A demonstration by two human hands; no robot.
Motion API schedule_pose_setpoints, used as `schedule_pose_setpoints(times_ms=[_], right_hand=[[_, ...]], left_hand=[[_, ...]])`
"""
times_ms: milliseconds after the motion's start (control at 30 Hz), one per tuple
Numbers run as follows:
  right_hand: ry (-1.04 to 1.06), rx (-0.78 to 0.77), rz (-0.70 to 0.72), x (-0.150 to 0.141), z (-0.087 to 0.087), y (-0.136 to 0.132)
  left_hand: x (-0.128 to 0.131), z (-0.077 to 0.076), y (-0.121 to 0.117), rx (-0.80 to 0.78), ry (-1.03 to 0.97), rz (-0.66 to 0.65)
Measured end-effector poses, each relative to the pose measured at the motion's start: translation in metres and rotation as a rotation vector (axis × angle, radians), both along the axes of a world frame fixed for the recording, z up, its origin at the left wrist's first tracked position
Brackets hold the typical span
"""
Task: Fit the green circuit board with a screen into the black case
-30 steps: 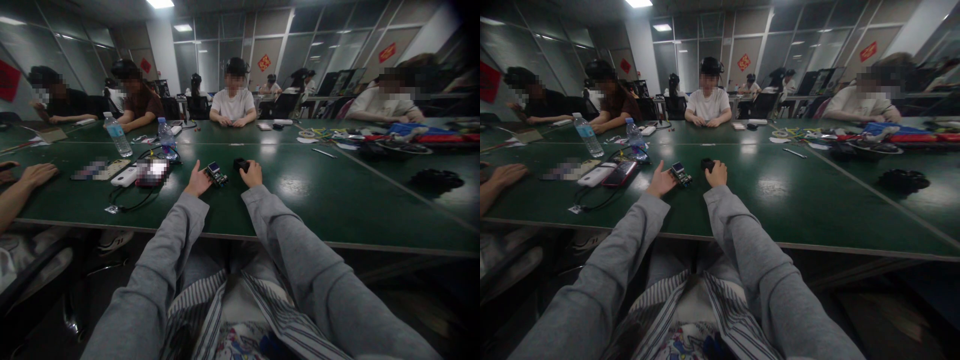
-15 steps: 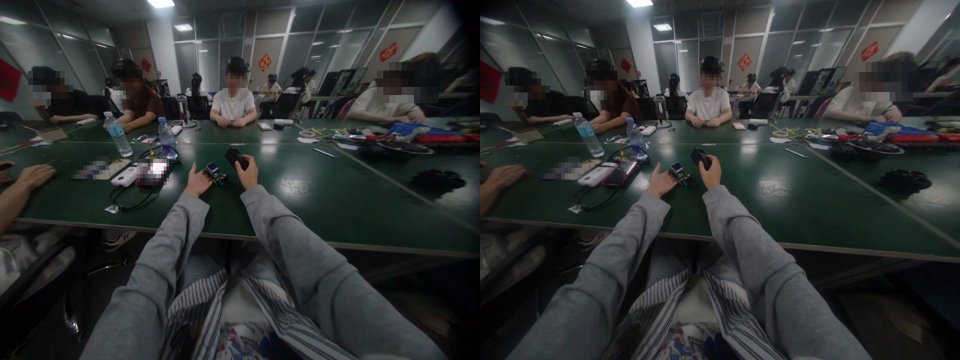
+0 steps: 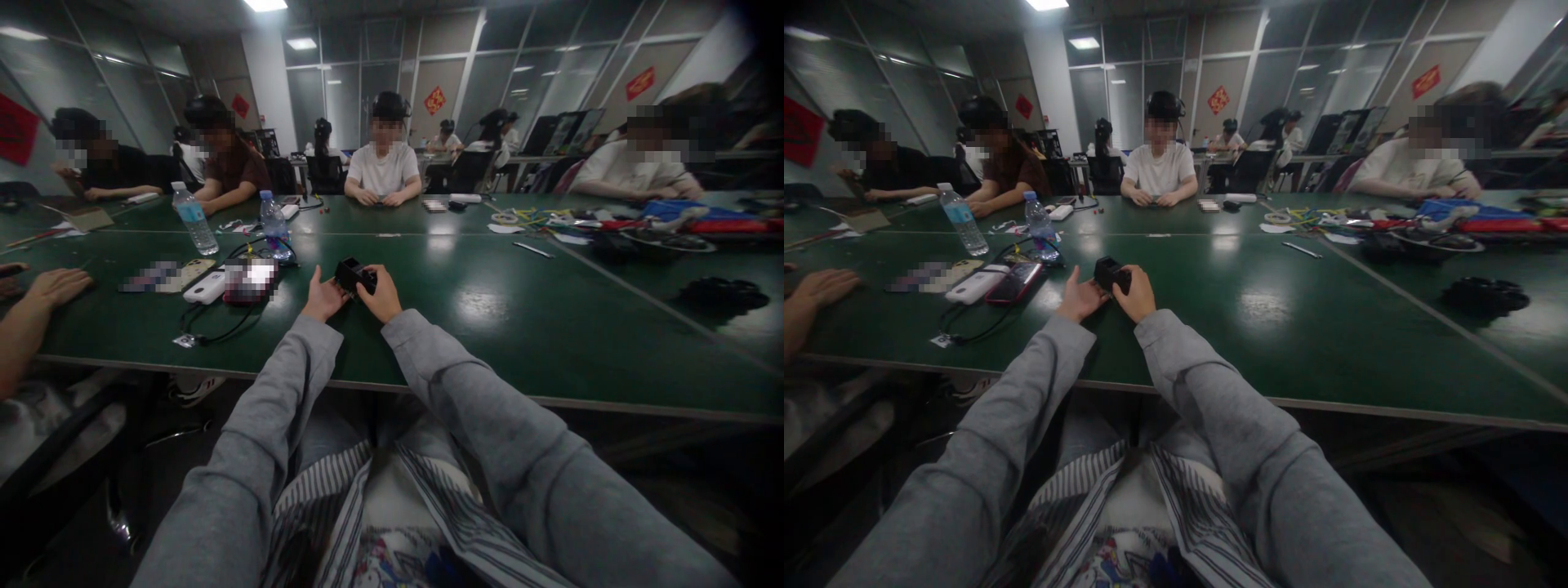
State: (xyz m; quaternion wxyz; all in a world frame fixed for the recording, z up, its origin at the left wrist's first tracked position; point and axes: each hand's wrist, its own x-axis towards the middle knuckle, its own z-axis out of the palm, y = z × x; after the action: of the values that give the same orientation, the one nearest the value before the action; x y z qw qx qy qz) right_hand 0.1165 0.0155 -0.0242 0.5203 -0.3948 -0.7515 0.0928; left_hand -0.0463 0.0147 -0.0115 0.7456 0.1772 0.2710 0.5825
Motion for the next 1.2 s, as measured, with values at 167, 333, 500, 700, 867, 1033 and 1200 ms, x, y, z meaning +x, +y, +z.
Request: schedule_pose_setpoints(times_ms=[167,333,500,700,867,1033,1200], right_hand=[[-0.082,-0.03,0.083,0.0,-0.008,0.004],[-0.083,-0.03,0.093,0.0,-0.008,0.002],[-0.078,-0.052,0.08,0.0,-0.008,0.001],[-0.085,-0.058,0.114,0.001,-0.007,0.0],[-0.066,-0.045,0.12,0.0,-0.008,0.001],[-0.07,-0.041,0.147,0.0,-0.009,0.003],[-0.064,-0.022,0.164,0.0,-0.008,0.002]], left_hand=[[0.001,0.001,0.0,-0.021,0.026,0.041],[0.002,0.003,-0.003,-0.034,0.059,0.041],[0.002,0.005,-0.004,-0.051,0.04,0.054],[0.002,0.005,-0.004,-0.087,0.04,0.084],[0.004,0.007,-0.005,-0.067,0.042,0.095],[0.004,0.01,-0.006,-0.048,0.024,0.085],[0.002,0.009,-0.004,-0.03,0.05,0.083]])
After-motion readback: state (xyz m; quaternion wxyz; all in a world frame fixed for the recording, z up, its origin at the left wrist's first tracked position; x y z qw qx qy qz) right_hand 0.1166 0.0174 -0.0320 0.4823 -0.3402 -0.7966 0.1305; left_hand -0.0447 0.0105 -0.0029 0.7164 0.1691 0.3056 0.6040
